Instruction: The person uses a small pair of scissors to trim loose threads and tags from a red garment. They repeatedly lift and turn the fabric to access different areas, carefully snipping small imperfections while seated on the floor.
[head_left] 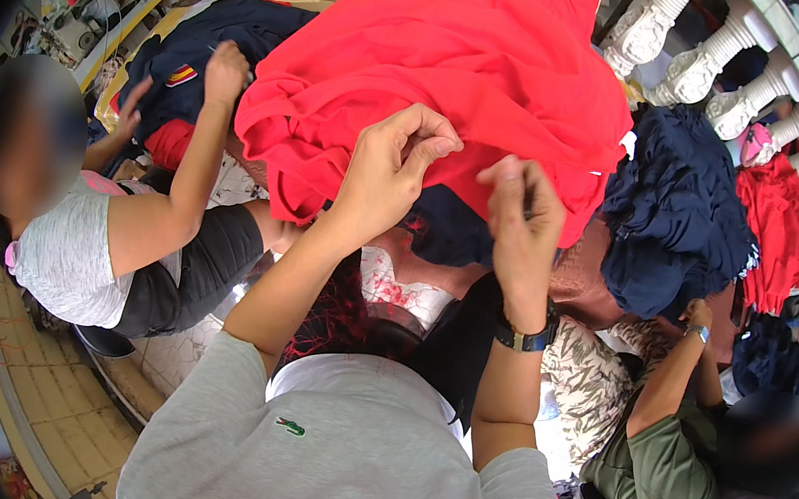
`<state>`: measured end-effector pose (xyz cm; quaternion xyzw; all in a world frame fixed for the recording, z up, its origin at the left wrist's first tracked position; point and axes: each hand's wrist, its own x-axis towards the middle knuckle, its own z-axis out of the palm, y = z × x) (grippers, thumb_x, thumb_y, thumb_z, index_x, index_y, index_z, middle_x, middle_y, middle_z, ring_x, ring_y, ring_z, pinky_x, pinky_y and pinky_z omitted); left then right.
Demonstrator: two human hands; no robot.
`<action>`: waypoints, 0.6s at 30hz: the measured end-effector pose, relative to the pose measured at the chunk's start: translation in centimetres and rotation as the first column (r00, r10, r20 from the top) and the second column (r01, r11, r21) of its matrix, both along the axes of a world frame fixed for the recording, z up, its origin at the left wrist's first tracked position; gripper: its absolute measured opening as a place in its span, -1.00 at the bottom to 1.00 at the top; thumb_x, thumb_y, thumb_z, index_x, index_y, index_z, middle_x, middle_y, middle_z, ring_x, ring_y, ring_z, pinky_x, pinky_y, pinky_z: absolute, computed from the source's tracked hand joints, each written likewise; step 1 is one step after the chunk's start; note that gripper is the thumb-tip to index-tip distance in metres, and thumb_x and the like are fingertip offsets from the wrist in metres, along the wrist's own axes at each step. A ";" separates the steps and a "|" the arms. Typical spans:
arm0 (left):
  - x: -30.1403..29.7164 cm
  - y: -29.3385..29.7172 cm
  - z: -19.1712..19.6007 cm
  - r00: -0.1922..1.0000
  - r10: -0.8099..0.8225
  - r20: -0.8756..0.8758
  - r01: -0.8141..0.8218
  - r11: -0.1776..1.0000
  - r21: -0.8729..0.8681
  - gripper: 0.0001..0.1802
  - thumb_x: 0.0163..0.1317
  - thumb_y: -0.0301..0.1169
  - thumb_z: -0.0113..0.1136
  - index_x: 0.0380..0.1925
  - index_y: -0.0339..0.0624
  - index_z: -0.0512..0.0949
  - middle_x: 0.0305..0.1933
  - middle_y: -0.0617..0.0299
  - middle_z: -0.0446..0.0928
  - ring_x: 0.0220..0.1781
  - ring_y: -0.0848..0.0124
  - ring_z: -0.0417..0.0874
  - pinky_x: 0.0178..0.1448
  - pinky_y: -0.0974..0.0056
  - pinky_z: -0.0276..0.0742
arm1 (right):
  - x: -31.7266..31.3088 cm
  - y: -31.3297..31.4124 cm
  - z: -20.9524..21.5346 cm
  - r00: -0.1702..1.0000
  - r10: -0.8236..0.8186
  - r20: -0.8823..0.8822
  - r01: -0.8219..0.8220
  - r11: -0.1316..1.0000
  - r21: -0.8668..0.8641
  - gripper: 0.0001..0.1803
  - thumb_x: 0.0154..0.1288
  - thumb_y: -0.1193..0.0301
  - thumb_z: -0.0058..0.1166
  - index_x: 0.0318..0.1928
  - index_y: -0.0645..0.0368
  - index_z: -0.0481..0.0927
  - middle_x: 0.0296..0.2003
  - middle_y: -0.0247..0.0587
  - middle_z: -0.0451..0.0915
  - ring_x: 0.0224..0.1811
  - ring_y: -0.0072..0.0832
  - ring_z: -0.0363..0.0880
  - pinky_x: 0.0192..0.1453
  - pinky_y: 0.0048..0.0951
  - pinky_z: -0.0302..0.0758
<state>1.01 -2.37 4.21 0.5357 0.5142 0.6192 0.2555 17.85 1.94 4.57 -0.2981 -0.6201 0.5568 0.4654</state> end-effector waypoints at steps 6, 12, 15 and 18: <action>0.0 -0.4 0.0 1.000 -0.003 -0.005 0.003 1.000 0.015 -0.96 0.40 -0.57 0.20 -0.24 -0.34 0.59 -0.19 0.23 0.62 -0.10 0.52 0.61 0.07 0.38 0.53 | -1.2 -0.8 -0.9 0.983 0.174 0.055 -0.162 0.970 -0.180 -0.45 0.65 0.02 -0.18 -0.36 0.20 0.52 -0.56 -0.57 0.23 -0.57 -0.78 0.09 -0.52 -0.57 0.03; -0.1 -0.5 -0.1 0.999 -0.046 0.019 0.045 0.998 0.051 -0.97 0.36 -0.59 0.25 -0.24 -0.34 0.60 -0.16 0.26 0.58 -0.10 0.54 0.60 0.05 0.39 0.53 | -2.0 -0.2 -0.8 0.983 0.186 0.004 -0.181 0.960 -0.215 -0.44 0.64 0.02 -0.17 -0.44 0.18 0.47 -0.63 -0.62 0.15 -0.62 -0.80 0.03 -0.54 -0.57 -0.05; -0.1 -0.7 0.0 0.999 -0.044 0.000 0.044 0.997 0.068 -0.96 0.35 -0.59 0.26 -0.25 -0.34 0.59 -0.15 0.25 0.56 -0.10 0.51 0.59 0.05 0.39 0.52 | -2.3 0.4 -1.1 0.979 0.203 -0.001 -0.199 0.959 -0.201 -0.45 0.64 0.04 -0.16 -0.46 0.15 0.45 -0.64 -0.61 0.15 -0.61 -0.79 0.03 -0.54 -0.56 -0.05; -0.4 -1.1 0.5 0.982 -0.051 -0.182 0.055 0.998 0.014 -0.90 0.28 -0.57 0.30 -0.24 -0.34 0.59 -0.14 0.17 0.53 -0.07 0.36 0.61 0.09 0.33 0.51 | -2.1 0.9 -1.7 0.973 0.232 0.017 -0.224 0.953 -0.202 -0.47 0.63 0.04 -0.13 -0.47 0.13 0.44 -0.64 -0.59 0.16 -0.60 -0.78 0.05 -0.53 -0.55 -0.03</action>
